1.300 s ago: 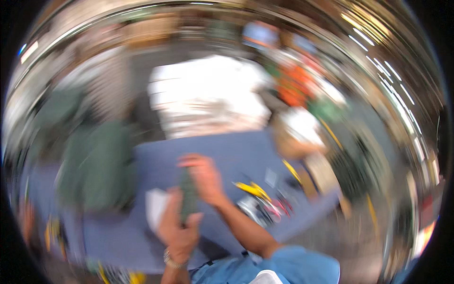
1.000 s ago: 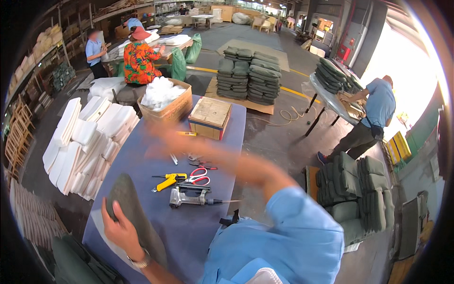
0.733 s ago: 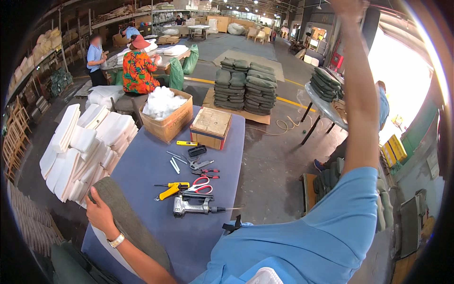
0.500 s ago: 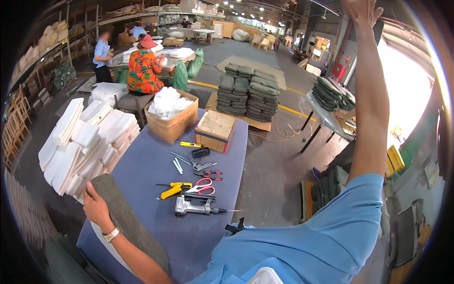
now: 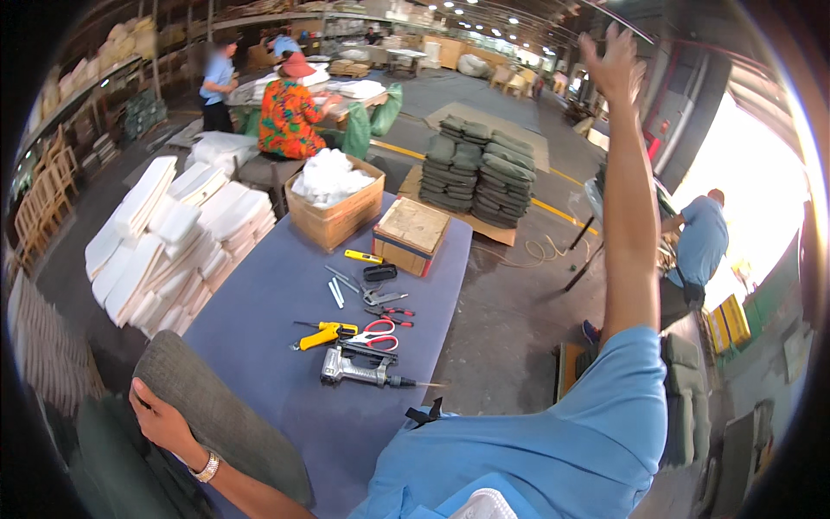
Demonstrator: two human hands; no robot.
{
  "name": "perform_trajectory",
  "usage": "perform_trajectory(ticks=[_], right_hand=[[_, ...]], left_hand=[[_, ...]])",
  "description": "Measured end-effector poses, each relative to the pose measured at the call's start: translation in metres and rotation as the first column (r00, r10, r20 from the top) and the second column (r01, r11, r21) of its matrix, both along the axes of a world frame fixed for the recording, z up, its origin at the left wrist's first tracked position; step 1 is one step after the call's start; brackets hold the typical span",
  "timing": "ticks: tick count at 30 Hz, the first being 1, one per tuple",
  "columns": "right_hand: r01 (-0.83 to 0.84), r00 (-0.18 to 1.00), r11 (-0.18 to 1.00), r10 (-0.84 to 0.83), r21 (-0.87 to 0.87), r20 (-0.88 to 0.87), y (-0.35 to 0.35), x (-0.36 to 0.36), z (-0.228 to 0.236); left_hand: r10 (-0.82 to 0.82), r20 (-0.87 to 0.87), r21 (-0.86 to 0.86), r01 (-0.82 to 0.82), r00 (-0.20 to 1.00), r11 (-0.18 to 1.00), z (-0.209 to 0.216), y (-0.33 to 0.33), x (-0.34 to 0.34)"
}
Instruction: The person assembles green fabric cushions by folding the fabric over a white foam insert and securing it with a staple gun. They repeatedly trim excess fabric with a utility knife and reposition the cushion to staple different edges. Finished cushions are stacked on the table.
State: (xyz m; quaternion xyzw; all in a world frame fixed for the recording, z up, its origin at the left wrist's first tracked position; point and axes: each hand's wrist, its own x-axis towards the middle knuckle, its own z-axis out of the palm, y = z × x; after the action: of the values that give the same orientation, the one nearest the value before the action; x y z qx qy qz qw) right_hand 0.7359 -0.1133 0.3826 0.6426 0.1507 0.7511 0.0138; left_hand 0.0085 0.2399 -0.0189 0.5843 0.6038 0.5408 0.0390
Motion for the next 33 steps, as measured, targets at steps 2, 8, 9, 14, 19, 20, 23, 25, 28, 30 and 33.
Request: perform_trajectory(ticks=[2, 8, 9, 14, 19, 20, 23, 25, 28, 30, 33], right_hand=[[-0.378, 0.600, 0.903, 0.407, 0.205, -0.689, 0.060, -0.011, -0.090], [-0.653, -0.551, 0.373, 0.363, 0.659, -0.751, 0.160, -0.166, -0.497], [-0.682, -0.624, 0.254, 0.287, 0.685, -0.727, 0.174, -0.209, -0.536], [-0.478, -0.843, -0.181, -0.181, 0.860, -0.506, 0.214, -0.442, -0.496], [-0.062, -0.851, -0.172, -0.505, 0.983, -0.142, 0.206, -0.549, -0.475], [-0.071, -0.829, -0.147, -0.541, 0.987, -0.140, 0.211, -0.558, -0.497], [-0.097, -0.769, -0.075, -0.628, 0.992, -0.123, 0.208, -0.564, -0.556], [-0.082, -0.736, -0.051, -0.670, 0.995, -0.095, 0.199, -0.558, -0.574], [-0.170, -0.629, -0.098, -0.755, 0.981, -0.184, 0.233, -0.522, -0.632], [-0.238, -0.605, -0.096, -0.764, 0.966, -0.225, 0.233, -0.503, -0.641], [-0.290, -0.658, -0.036, -0.718, 0.956, -0.227, 0.216, -0.480, -0.627]], left_hand=[[0.018, 0.018, 0.107, -0.020, 1.000, 0.994, 0.006, -0.017, -0.028], [0.072, -0.062, 0.127, -0.063, 0.996, 0.990, 0.032, -0.148, -0.004], [0.026, 0.018, 0.040, -0.026, 1.000, 0.999, 0.034, -0.169, -0.003], [0.120, -0.031, 0.064, -0.118, 0.992, 0.991, 0.044, -0.267, 0.031], [0.221, 0.020, 0.047, -0.222, 0.975, 0.974, 0.036, -0.349, 0.050], [0.251, 0.008, 0.048, -0.251, 0.968, 0.967, 0.031, -0.357, 0.051], [0.294, -0.028, 0.035, -0.293, 0.955, 0.955, 0.019, -0.377, 0.054], [0.278, -0.064, 0.029, -0.277, 0.958, 0.960, 0.017, -0.377, 0.056], [0.099, -0.117, 0.170, -0.079, 0.988, 0.982, 0.014, -0.370, 0.066], [-0.116, -0.066, 0.056, 0.120, 0.991, 0.991, -0.023, -0.370, 0.078], [-0.269, 0.025, -0.203, 0.268, 0.963, 0.942, -0.086, -0.369, 0.095]])
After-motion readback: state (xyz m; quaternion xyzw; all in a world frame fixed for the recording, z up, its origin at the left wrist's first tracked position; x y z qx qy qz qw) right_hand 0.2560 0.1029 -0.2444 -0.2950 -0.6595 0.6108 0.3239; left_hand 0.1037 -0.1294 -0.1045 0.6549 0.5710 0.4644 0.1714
